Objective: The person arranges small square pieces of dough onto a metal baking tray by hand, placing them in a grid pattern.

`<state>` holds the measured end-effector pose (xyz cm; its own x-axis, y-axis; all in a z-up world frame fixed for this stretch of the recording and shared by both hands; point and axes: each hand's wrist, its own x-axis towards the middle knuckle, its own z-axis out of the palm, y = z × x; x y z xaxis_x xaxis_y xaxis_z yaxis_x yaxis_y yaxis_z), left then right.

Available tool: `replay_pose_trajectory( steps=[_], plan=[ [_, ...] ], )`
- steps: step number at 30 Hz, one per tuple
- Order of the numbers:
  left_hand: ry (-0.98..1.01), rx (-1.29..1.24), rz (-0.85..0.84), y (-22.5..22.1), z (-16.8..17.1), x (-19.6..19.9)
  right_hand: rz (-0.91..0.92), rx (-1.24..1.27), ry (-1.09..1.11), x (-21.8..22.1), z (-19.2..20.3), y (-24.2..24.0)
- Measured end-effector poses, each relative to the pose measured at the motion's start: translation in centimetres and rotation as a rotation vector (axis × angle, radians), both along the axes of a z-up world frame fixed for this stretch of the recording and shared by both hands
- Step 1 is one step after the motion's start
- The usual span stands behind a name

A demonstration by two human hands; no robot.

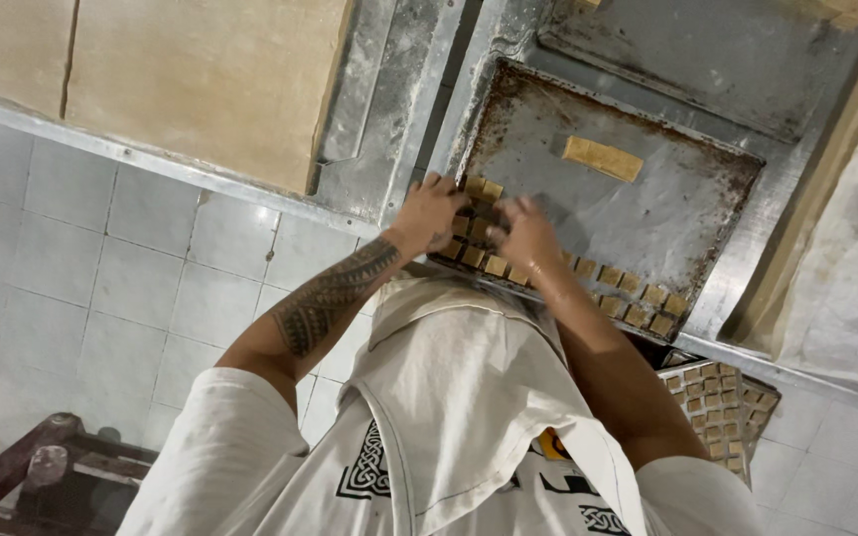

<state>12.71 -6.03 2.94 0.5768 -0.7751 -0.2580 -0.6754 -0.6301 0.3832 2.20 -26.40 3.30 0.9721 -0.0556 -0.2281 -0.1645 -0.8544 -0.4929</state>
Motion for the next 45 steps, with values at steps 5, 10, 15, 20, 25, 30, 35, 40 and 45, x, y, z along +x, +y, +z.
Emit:
replay_pose_trajectory(
  steps=[5, 10, 15, 20, 25, 30, 35, 40, 45],
  plan=[
    [0.01, -0.093, 0.053, -2.0, 0.0, 1.7, -0.034, -0.081, 0.01, 3.1, 0.2, -0.5],
    [-0.107, 0.023, -0.018, -3.4, -0.3, 2.7, 0.005, -0.111, 0.13, 3.7, 1.2, -0.5],
    [-0.067, -0.047, -0.008, -2.2, 0.6, 2.1, -0.021, -0.043, 0.13, 2.7, 0.5, -1.1],
    [0.038, -0.091, 0.015, -3.9, 2.1, 2.8, -0.188, 0.085, 0.011, 1.9, -1.5, -6.3],
    [0.041, -0.357, -0.009, -11.6, 0.5, 3.5, -0.196, -0.152, -0.24, 0.9, -1.3, -17.3],
    [-0.002, -0.241, 0.033, -21.0, -2.3, 4.7, -0.178, -0.297, -0.267, 1.7, -0.9, -21.3],
    [-0.013, 0.082, -0.007, -24.4, -2.4, 5.1, -0.103, -0.265, -0.256, 2.3, -1.6, -20.8],
    [-0.111, -0.134, 0.026, -23.2, -0.4, 4.7, -0.089, -0.253, -0.276, 2.1, -0.9, -20.5],
    [-0.093, -0.076, 0.055, -23.5, -0.1, 4.2, -0.063, -0.264, -0.359, 2.4, -0.8, -20.3]
  ],
)
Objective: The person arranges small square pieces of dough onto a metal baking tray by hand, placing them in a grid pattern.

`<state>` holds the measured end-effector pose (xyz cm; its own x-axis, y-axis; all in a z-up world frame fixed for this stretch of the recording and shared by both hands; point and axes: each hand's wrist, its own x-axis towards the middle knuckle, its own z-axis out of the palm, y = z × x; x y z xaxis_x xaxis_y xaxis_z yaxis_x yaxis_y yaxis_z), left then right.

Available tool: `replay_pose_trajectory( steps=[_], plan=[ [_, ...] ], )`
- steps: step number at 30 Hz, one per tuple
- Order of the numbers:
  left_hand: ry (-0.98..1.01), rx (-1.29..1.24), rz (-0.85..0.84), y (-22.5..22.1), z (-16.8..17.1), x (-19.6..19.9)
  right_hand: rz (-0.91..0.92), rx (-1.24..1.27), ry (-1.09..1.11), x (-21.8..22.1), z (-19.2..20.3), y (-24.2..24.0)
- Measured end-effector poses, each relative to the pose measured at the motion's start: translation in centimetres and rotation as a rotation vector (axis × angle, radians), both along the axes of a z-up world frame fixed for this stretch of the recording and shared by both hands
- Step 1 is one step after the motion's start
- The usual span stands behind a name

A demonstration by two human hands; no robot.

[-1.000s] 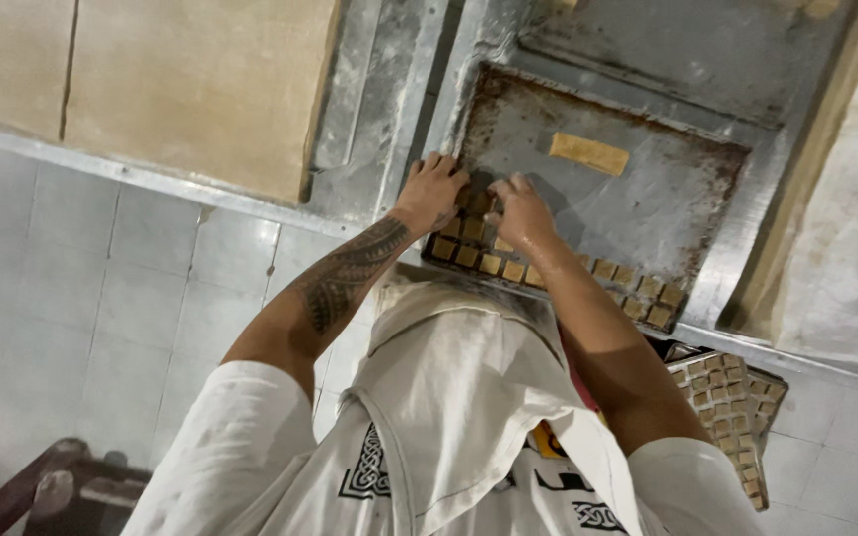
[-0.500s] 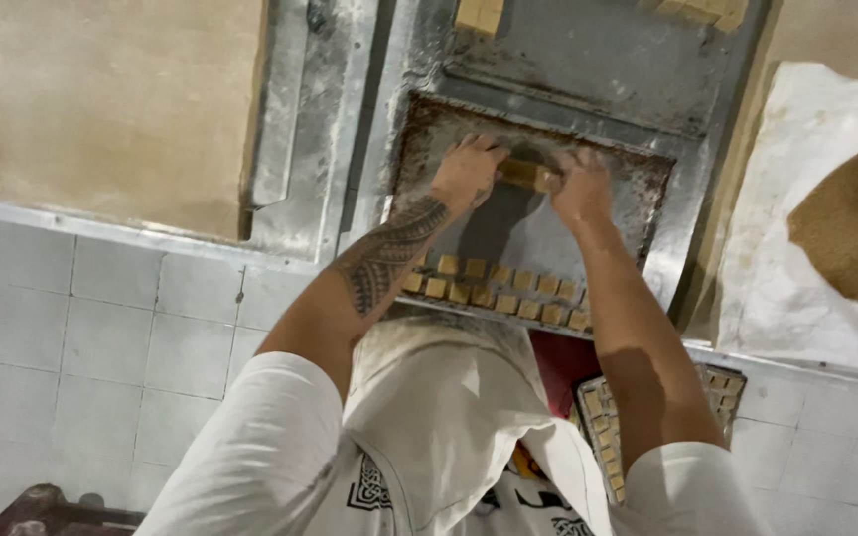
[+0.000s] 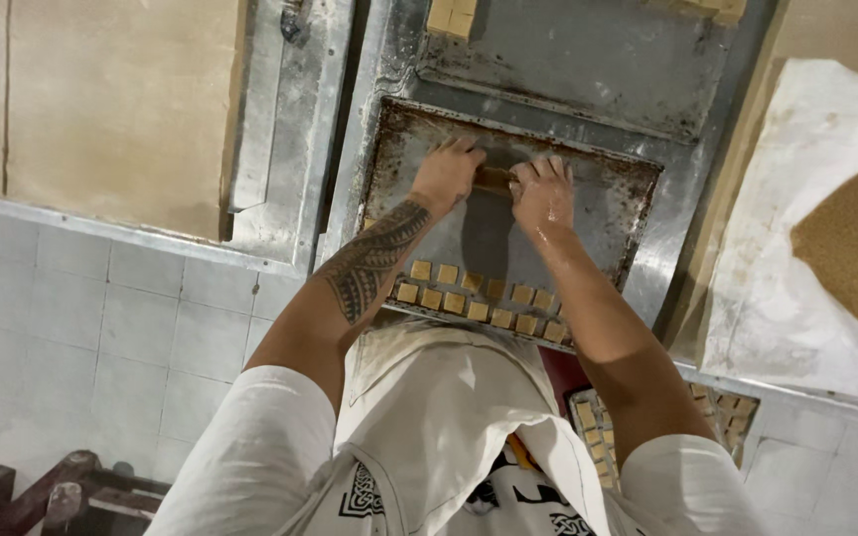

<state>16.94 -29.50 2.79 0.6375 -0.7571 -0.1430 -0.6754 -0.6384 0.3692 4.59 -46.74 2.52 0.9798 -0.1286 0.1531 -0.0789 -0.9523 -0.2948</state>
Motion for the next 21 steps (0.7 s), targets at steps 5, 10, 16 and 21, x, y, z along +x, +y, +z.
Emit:
replay_pose_trajectory(
  steps=[5, 10, 16, 21],
  plan=[
    [0.193, 0.098, 0.078, -0.7, -0.9, 0.1, -0.04, 0.099, 0.089, 0.0, -0.3, -0.2],
    [0.007, -0.024, 0.022, -0.7, -0.7, 0.6, -0.034, 0.07, 0.056, 0.3, 0.0, -0.6],
    [-0.197, -0.211, -0.154, 1.8, -1.0, -2.4, 0.03, 0.041, -0.029, -2.4, -1.0, -0.2],
    [-0.258, -0.405, 0.088, 5.0, 1.8, -1.8, -0.269, 0.153, -0.252, -3.2, 0.5, -0.9]
  ],
)
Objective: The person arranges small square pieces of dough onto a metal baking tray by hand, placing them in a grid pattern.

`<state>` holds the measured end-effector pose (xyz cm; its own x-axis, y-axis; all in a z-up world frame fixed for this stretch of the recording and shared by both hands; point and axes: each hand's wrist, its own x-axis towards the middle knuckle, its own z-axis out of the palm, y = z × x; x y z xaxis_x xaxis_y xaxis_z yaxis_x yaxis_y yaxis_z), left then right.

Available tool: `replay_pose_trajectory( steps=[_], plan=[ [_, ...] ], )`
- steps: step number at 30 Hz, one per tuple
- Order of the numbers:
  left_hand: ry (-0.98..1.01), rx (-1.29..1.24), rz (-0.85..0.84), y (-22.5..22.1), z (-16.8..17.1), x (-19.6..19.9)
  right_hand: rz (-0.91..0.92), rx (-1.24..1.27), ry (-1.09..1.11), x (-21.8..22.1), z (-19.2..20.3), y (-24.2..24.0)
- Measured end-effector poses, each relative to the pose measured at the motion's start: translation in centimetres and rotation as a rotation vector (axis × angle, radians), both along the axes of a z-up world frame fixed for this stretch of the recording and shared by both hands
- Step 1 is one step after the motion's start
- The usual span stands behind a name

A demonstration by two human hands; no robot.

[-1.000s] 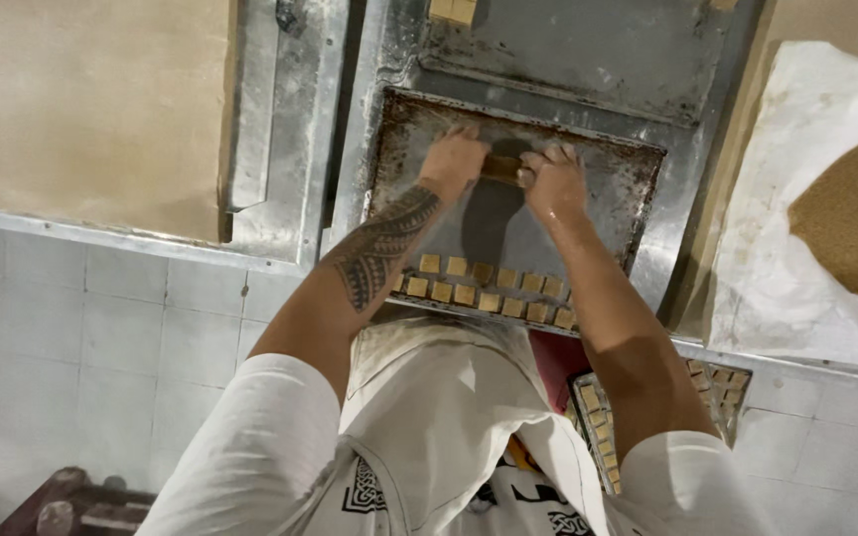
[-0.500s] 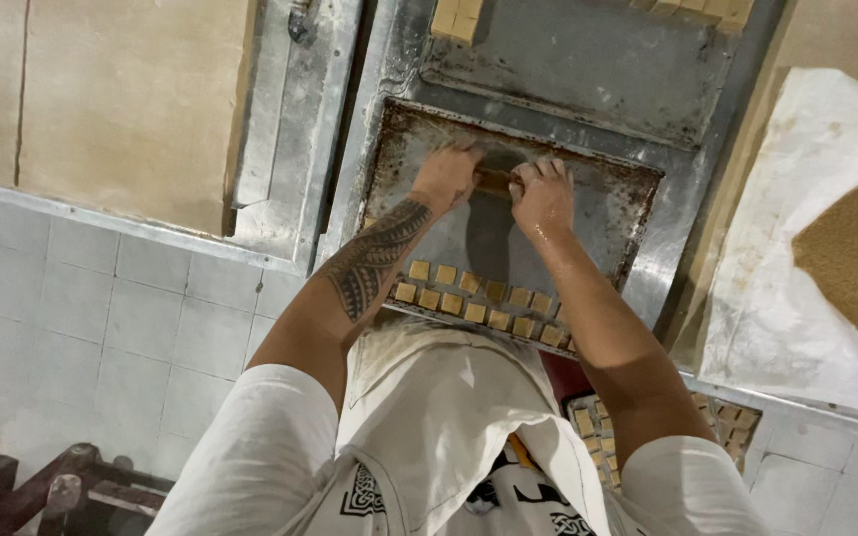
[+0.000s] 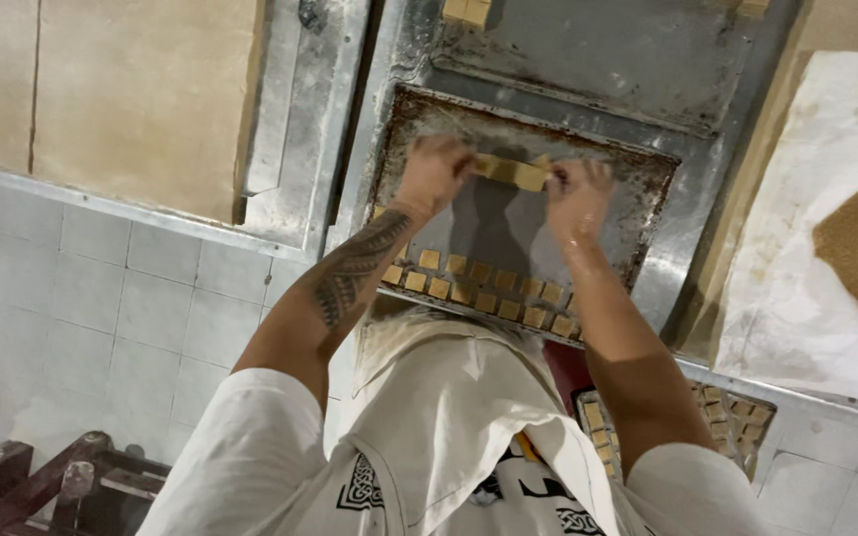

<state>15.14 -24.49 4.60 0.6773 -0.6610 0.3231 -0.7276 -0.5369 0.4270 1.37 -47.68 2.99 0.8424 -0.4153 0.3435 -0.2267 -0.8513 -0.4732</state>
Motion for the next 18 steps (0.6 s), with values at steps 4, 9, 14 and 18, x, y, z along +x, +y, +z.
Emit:
replay_pose_trajectory(
  steps=[4, 9, 14, 18],
  plan=[
    [0.666, 0.045, 0.072, 2.1, 1.2, -0.6, -0.01, 0.306, 0.378, -1.5, 0.6, 1.5],
    [0.771, 0.499, -0.265, 3.7, 0.3, -1.5, 0.354, 0.532, 0.481, -1.6, 0.4, 5.8],
    [0.497, 0.612, -0.296, 4.3, -1.6, -1.8, 0.276, 0.321, 0.62, -1.5, -0.1, 7.1],
    [0.31, 0.547, -0.293, 6.1, -2.2, -3.0, 0.326, 0.188, 0.513, -2.6, -0.6, 8.3]
  ],
)
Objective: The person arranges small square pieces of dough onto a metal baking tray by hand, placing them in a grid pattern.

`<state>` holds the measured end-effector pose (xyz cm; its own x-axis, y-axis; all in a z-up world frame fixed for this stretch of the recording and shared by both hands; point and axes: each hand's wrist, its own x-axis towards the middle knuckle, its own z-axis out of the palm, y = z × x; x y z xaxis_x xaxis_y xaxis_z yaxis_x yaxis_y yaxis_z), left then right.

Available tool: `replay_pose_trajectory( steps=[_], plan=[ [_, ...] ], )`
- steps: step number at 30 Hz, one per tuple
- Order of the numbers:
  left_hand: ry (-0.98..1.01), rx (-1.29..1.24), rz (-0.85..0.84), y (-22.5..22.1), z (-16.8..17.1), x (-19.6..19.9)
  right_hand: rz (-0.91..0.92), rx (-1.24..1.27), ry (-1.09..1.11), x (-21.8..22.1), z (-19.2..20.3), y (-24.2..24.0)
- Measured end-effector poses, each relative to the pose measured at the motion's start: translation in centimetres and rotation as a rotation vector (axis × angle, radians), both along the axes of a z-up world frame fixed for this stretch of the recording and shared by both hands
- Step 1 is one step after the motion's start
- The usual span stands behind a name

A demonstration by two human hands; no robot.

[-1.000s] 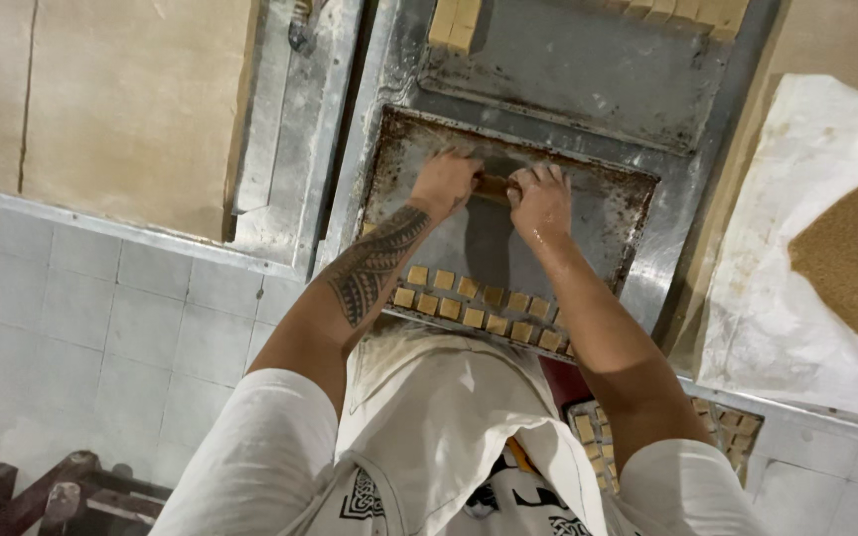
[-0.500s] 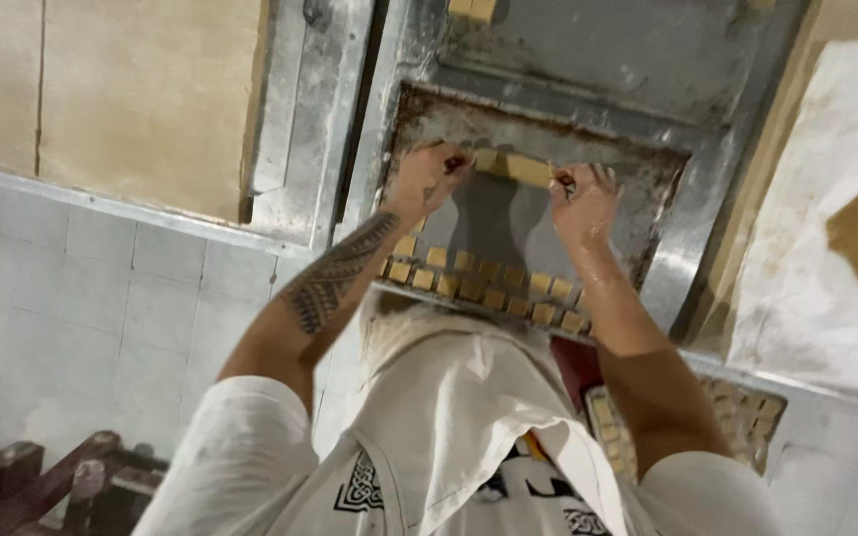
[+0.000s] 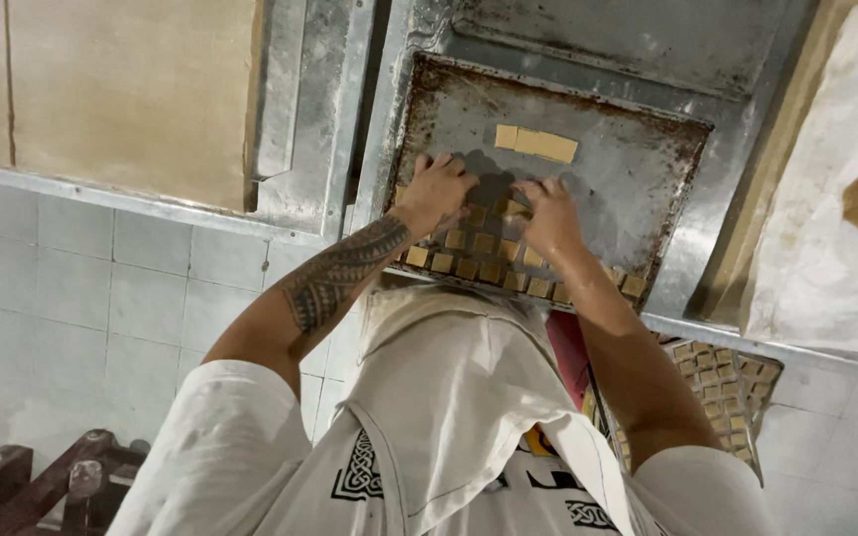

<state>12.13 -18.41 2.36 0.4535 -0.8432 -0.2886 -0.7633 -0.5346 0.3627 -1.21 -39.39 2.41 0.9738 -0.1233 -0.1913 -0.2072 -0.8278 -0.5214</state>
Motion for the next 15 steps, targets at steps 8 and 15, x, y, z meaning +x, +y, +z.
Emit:
replay_pose_trajectory(
  steps=[8, 15],
  plan=[
    [-0.127, -0.059, -0.06, 1.9, 0.1, -1.6, 0.039, -0.089, 0.059, -2.3, 1.2, 0.5],
    [-0.087, -0.138, 0.002, 0.3, 0.5, -2.9, -0.008, -0.105, 0.019, -3.6, 1.8, -0.2]
  ],
)
